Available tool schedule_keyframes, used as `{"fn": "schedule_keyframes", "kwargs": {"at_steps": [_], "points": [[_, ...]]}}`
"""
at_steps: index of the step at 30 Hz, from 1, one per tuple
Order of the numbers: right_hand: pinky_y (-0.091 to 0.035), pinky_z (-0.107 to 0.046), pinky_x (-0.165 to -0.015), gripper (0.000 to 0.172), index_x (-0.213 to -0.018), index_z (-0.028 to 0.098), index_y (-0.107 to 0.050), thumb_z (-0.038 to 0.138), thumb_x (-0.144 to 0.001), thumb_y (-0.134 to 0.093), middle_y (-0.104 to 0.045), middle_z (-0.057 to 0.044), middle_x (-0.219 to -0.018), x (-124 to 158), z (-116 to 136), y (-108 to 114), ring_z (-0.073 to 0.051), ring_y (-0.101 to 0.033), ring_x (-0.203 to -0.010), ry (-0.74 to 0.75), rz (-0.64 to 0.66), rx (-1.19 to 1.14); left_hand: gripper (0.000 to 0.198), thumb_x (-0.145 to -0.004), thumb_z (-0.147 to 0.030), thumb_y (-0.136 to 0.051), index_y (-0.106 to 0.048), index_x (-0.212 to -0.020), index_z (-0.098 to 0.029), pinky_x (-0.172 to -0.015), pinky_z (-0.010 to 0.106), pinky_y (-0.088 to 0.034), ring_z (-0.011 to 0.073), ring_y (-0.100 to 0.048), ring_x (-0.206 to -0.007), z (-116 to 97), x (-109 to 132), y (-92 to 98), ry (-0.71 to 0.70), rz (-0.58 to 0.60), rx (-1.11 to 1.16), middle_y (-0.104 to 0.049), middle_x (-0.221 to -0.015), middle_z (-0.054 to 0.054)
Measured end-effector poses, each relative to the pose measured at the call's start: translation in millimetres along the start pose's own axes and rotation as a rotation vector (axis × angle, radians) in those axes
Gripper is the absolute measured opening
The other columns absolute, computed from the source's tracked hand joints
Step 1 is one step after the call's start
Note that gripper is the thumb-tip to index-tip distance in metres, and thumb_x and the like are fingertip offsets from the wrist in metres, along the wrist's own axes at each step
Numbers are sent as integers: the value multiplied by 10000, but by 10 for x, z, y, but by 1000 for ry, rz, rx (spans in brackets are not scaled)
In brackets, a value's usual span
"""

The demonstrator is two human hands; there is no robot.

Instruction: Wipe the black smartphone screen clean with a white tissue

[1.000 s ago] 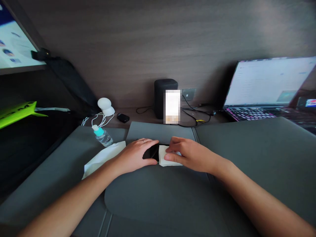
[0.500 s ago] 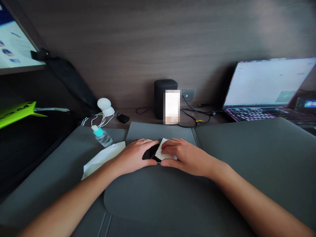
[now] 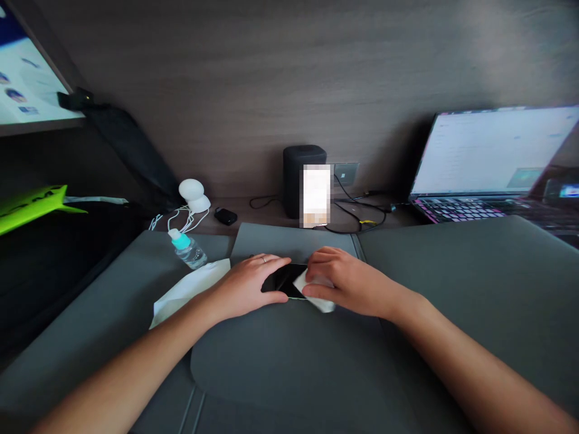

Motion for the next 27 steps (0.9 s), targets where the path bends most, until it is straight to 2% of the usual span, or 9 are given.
{"fn": "schedule_keyframes", "kwargs": {"at_steps": [2, 6, 11, 15, 20, 24, 27], "points": [[-393, -363, -849, 308, -968, 167, -685, 423, -927, -520, -609, -77, -885, 7, -6, 7, -202, -554, -880, -6, -9, 4, 611, -828, -414, -680, -461, -1373, -247, -1033, 403, -414, 272, -495, -1246, 0, 1, 2, -2, -3, 2, -540, -1363, 62], [-402, -366, -855, 331, -837, 162, -676, 432, -931, -509, -614, -64, -832, 10, 9, 8, -200, -562, -875, 15, -6, -39, 588, -843, -415, -664, -460, -1372, -259, -1032, 401, -415, 267, -501, -1238, 2, 7, 8, 0, -1, 8, -542, -1359, 59], [-416, -382, -857, 293, -917, 174, -685, 422, -922, -528, -637, -70, -885, 9, 9, 24, -209, -572, -917, 18, -22, -38, 594, -837, -408, -673, -455, -1371, -267, -1030, 403, -415, 268, -500, -1239, -8, 10, 16, -1, 3, 20, -534, -1366, 57], [-412, -375, -864, 318, -802, 174, -678, 423, -925, -524, -639, -57, -821, 16, -4, 11, -206, -577, -906, 10, -20, -51, 581, -843, -406, -667, -459, -1366, -264, -1032, 402, -410, 261, -510, -1225, -9, 9, 14, -5, 12, 16, -545, -1351, 54], [-412, -377, -862, 292, -916, 178, -690, 434, -908, -548, -640, -66, -872, 29, -2, 18, -207, -571, -910, 5, -28, -30, 581, -849, -409, -657, -449, -1374, -275, -1037, 408, -402, 267, -491, -1247, 1, 15, 12, -9, 4, 16, -537, -1365, 50], [-405, -378, -878, 337, -850, 181, -698, 472, -905, -536, -632, -64, -840, 36, -8, 34, -209, -570, -894, -27, -7, -23, 579, -848, -425, -659, -456, -1370, -279, -1030, 401, -409, 263, -507, -1228, 0, 14, 11, -6, 6, 21, -543, -1355, 48], [-407, -376, -869, 348, -923, 182, -704, 490, -895, -542, -634, -69, -873, 41, -6, 44, -212, -571, -892, -32, 11, 10, 595, -842, -420, -671, -452, -1375, -271, -1029, 393, -411, 258, -506, -1229, -5, 10, 16, -11, 1, 23, -543, -1354, 50]]}}
Point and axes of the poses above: each hand's wrist, its own x-axis away from the middle knuckle, its own y-axis out of the back of the hand, z = x × y, the point moved 6 cm from there along -x, towards the middle knuckle
